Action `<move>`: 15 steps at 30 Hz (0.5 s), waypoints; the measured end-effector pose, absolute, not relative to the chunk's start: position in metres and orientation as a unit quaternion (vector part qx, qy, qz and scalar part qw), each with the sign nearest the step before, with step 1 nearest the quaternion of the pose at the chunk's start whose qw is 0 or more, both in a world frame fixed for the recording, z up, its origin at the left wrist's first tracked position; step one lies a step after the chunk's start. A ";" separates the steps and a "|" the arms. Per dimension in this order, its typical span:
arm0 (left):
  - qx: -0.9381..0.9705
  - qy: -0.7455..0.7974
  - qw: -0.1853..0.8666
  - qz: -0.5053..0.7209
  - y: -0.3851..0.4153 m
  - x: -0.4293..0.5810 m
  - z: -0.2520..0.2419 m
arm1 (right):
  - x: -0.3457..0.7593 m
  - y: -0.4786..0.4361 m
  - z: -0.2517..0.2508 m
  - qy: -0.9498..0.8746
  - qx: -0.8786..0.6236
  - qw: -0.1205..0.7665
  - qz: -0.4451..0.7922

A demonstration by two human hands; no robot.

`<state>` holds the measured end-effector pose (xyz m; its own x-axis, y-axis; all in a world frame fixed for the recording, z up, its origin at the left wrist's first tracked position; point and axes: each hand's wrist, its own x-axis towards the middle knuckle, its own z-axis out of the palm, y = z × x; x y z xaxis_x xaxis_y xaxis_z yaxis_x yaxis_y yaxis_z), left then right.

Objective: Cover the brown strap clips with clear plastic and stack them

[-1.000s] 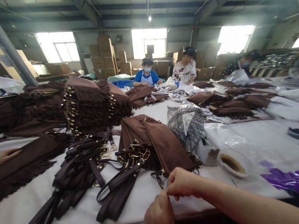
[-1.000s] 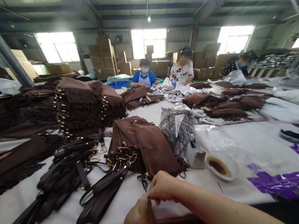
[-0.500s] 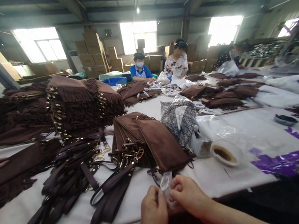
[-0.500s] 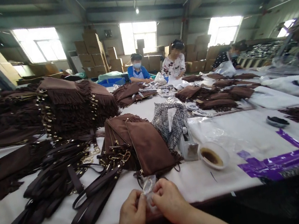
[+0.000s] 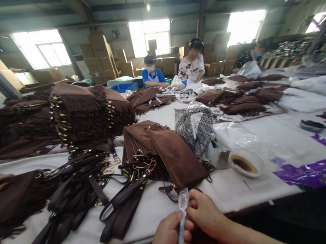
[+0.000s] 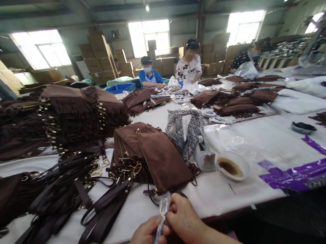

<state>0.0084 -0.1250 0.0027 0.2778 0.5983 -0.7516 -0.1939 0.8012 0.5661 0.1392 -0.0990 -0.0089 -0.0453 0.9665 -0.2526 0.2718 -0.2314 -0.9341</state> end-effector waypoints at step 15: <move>0.568 0.585 0.403 0.415 -0.137 0.026 0.002 | 0.142 -0.128 0.015 -0.284 -0.514 0.365 0.722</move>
